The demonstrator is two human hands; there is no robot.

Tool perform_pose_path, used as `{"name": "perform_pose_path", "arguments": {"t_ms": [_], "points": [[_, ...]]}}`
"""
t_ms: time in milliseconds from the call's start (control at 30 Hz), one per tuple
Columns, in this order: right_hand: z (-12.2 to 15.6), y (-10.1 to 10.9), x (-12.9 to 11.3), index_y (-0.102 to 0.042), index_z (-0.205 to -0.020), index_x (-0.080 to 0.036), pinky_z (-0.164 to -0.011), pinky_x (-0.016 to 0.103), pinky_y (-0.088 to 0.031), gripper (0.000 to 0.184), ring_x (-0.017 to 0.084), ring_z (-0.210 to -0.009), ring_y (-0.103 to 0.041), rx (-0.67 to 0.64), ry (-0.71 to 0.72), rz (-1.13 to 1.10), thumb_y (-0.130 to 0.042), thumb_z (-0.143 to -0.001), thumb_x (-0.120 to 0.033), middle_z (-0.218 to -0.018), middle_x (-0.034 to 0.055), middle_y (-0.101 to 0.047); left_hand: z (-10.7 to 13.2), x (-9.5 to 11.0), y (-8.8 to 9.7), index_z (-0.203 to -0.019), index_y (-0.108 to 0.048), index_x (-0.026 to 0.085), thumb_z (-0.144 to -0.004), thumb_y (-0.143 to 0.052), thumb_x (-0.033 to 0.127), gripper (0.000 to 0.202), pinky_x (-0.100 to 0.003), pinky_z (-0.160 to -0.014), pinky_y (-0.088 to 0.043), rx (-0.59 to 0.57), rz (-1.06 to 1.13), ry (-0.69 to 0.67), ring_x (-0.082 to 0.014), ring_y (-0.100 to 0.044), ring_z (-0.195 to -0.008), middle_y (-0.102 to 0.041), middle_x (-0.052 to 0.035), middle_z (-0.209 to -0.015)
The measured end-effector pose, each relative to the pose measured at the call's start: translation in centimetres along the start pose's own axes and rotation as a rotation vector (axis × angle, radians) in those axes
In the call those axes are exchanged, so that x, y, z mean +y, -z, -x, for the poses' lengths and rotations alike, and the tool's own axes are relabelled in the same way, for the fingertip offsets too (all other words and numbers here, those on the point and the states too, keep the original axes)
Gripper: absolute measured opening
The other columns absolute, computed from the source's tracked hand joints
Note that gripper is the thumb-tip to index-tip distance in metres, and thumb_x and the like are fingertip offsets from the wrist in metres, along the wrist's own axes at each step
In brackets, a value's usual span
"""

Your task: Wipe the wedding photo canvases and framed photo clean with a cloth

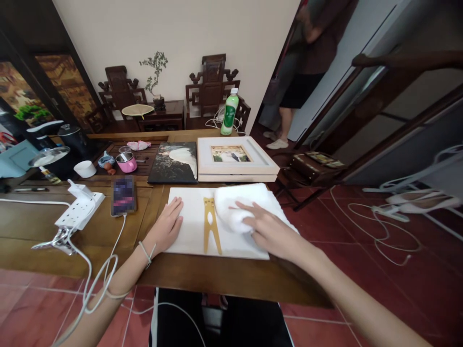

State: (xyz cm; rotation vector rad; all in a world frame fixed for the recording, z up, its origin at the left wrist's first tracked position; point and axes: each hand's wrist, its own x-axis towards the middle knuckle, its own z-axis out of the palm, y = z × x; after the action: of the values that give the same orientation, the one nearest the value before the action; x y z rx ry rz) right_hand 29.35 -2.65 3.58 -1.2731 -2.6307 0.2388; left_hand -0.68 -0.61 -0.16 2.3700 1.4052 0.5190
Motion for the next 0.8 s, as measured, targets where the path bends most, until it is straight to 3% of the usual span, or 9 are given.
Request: {"name": "perform_pose_path", "arguments": {"t_ms": [133, 233, 367, 467, 633, 800], "points": [[-3.6, 0.3, 1.8, -0.066, -0.095, -0.012, -0.102, 0.053, -0.039, 0.043, 0.032, -0.127, -0.045, 0.007, -0.052, 0.022, -0.04, -0.065, 0.003, -0.131, 0.0188, -0.056, 0.0, 0.1, 0.2, -0.142, -0.034, 0.011, -0.097, -0.029, 0.027, 0.048, -0.048, -0.116, -0.018, -0.001, 0.007, -0.007, -0.023, -0.02, -0.143, -0.031, -0.0146, -0.151], [-4.2, 0.3, 1.9, -0.066, -0.097, -0.011, -0.103, 0.054, -0.038, 0.044, 0.032, -0.128, -0.044, 0.014, -0.053, 0.024, -0.039, -0.065, 0.004, -0.13, 0.02, -0.056, 0.0, 0.1, 0.1, -0.142, -0.034, 0.01, -0.097, -0.029, 0.027, 0.048, -0.048, -0.116, -0.018, 0.002, 0.011, -0.008, -0.0232, -0.02, -0.143, -0.031, -0.0148, -0.151], [-1.7, -0.2, 0.1, -0.065, -0.098, -0.012, -0.107, 0.057, -0.031, 0.046, 0.032, -0.133, -0.036, 0.016, -0.02, 0.03, -0.039, -0.063, 0.004, -0.134, 0.0185, -0.053, 0.0, -0.1, 0.0, -0.142, -0.035, 0.012, -0.097, -0.029, 0.027, 0.047, -0.049, -0.116, -0.019, 0.013, 0.014, -0.015, -0.023, -0.021, -0.143, -0.032, -0.0139, -0.151], [1.6, -0.2, -2.3, -0.066, -0.087, -0.015, -0.11, 0.058, -0.028, 0.042, 0.03, -0.136, -0.03, -0.017, 0.036, 0.022, -0.038, -0.062, 0.004, -0.138, 0.0146, -0.05, 0.0, -0.1, -0.1, -0.141, -0.035, 0.01, -0.097, -0.028, 0.026, 0.048, -0.048, -0.117, -0.018, 0.01, 0.01, -0.009, -0.0232, -0.02, -0.143, -0.032, -0.0151, -0.151], [6.3, 1.2, -5.8, -0.064, -0.075, -0.02, -0.111, 0.055, -0.028, 0.037, 0.029, -0.136, -0.03, -0.134, 0.11, -0.016, -0.039, -0.059, 0.003, -0.139, 0.0063, -0.05, 0.0, 0.0, 0.0, -0.141, -0.035, 0.009, -0.097, -0.026, 0.025, 0.047, -0.047, -0.117, -0.017, 0.002, 0.001, -0.011, -0.0231, -0.02, -0.143, -0.031, -0.0157, -0.151], [6.5, 2.1, -5.6, -0.065, -0.083, -0.021, -0.11, 0.047, -0.034, 0.042, 0.027, -0.133, -0.037, -0.15, 0.063, -0.074, -0.039, -0.059, 0.003, -0.137, 0.0054, -0.052, 0.0, -0.2, -0.1, -0.141, -0.035, 0.009, -0.097, -0.026, 0.025, 0.047, -0.047, -0.117, -0.017, 0.013, -0.007, -0.02, -0.0232, -0.02, -0.143, -0.031, -0.0159, -0.151]]}}
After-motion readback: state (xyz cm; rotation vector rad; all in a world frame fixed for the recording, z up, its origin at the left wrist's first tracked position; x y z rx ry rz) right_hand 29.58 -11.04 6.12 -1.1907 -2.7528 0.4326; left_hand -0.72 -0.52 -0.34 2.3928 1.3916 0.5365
